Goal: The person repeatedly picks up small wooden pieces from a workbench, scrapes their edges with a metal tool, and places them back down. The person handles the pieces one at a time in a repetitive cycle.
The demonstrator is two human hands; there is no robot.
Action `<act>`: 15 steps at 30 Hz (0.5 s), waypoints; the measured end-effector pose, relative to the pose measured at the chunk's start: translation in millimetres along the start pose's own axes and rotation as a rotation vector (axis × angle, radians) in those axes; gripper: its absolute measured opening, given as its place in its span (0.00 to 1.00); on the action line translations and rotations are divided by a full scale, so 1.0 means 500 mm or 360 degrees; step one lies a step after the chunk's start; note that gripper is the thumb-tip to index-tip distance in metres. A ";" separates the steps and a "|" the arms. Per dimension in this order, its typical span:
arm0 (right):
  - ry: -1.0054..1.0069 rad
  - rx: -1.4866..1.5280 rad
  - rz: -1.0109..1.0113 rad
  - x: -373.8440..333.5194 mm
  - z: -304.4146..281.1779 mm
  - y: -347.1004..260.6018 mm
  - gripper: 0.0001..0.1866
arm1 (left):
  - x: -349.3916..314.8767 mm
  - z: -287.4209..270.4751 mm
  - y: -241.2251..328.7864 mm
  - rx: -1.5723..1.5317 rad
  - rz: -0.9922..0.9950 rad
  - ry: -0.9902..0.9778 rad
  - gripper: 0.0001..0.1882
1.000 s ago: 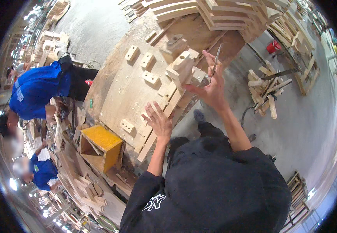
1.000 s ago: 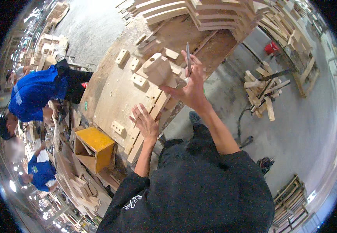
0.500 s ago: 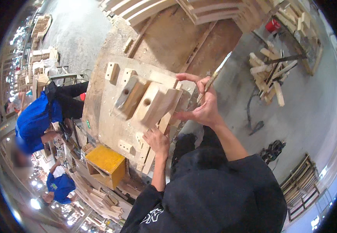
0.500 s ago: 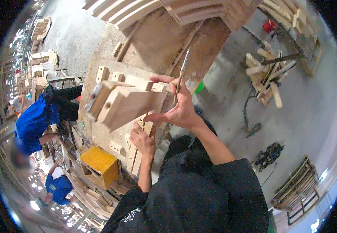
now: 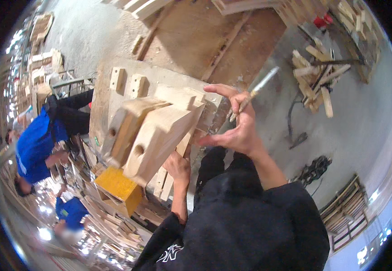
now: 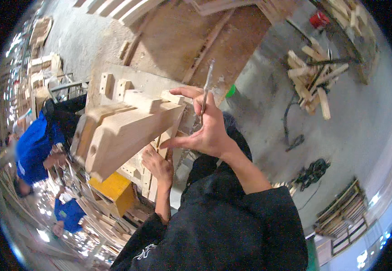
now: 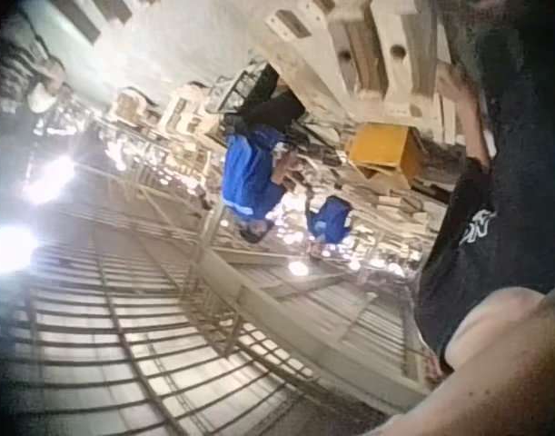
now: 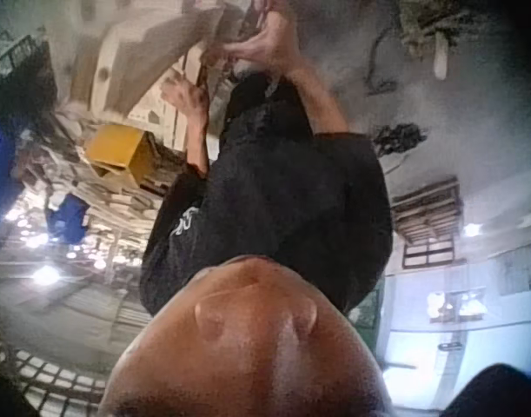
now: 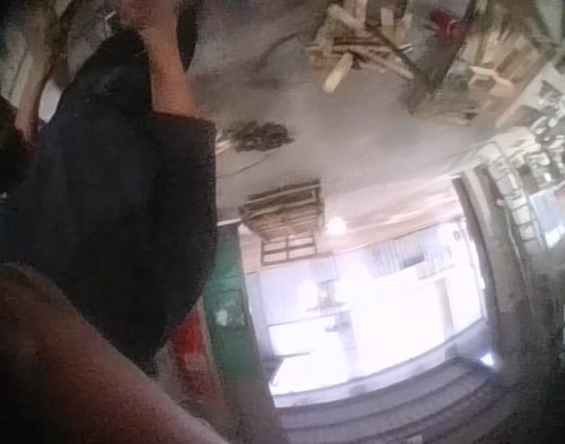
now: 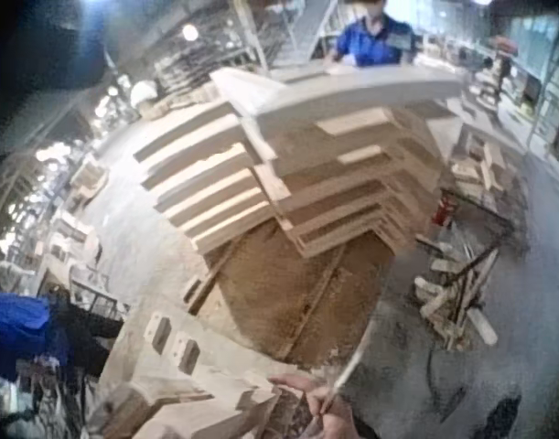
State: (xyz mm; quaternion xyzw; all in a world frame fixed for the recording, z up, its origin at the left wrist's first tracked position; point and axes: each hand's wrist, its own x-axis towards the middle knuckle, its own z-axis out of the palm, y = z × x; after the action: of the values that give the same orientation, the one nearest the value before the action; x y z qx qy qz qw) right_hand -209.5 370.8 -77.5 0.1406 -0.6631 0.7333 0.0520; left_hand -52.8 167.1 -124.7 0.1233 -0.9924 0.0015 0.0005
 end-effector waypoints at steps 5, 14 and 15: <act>-0.0067 -0.0029 -0.0464 0.037 0.073 -0.091 0.44 | -0.002 -0.002 -0.013 0.0052 -0.0018 0.0032 0.39; 0.0165 -0.0420 -0.0779 0.052 0.144 -0.125 0.34 | -0.025 0.003 -0.026 -0.0133 -0.0164 0.0165 0.46; 0.0223 -0.0502 -0.0813 0.048 0.145 -0.125 0.33 | -0.040 -0.003 -0.031 -0.0201 -0.0161 0.0192 0.48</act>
State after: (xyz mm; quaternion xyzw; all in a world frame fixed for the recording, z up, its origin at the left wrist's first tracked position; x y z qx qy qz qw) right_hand -206.2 303.9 -5.4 0.2420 -0.7069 0.5923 0.3015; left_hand -29.5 157.1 -123.3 0.1726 -0.9812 -0.0536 0.0682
